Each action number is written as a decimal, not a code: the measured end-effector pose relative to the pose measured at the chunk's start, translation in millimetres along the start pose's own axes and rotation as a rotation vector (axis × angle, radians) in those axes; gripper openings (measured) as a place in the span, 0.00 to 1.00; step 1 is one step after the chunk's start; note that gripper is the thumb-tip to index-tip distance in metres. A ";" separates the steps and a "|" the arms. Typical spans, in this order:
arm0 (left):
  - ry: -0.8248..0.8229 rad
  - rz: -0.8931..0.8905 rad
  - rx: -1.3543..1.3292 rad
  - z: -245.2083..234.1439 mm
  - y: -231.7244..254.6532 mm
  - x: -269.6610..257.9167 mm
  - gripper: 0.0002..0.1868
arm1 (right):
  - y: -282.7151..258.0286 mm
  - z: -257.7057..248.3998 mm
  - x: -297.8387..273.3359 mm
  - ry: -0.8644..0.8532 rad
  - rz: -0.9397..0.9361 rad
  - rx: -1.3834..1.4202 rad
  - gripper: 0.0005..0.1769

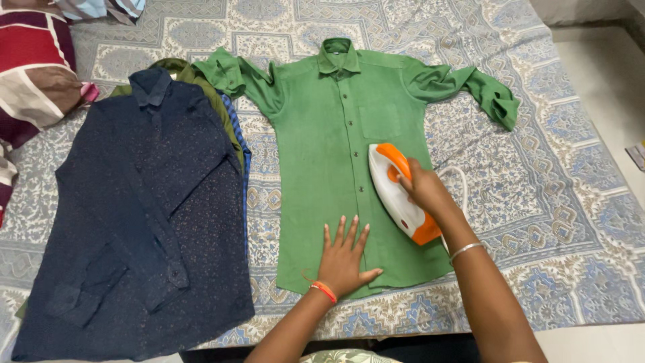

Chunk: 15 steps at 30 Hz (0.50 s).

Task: The person irons two shirts on a bed. They first smooth and iron a dark blue patterned shirt, then fold it. Next, they unfold and iron a green shirt, smoothing the front and back before folding it.

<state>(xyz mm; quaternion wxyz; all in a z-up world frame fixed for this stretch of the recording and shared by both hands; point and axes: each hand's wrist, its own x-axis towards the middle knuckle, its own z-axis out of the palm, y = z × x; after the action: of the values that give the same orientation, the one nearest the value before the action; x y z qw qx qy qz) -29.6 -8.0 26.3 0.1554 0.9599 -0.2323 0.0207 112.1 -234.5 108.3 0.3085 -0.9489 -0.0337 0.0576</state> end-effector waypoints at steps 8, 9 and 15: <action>-0.003 0.007 -0.063 -9.7 2.5 0.9 0.56 | -2.7 13.0 90.6 0.030 -0.029 0.009 0.29; 0.008 0.016 -0.060 -10.1 2.3 0.6 0.56 | -1.3 14.5 104.5 0.038 -0.038 0.016 0.29; -0.006 0.040 -0.047 -0.7 -2.2 0.2 0.59 | 6.0 19.6 200.9 0.087 -0.044 -0.027 0.24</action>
<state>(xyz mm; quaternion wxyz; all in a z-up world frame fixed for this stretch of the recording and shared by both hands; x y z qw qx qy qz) -28.4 -6.0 26.3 0.1767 0.9512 -0.2525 0.0157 308.9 -208.0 71.3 0.2981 -0.9536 -0.0419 0.0090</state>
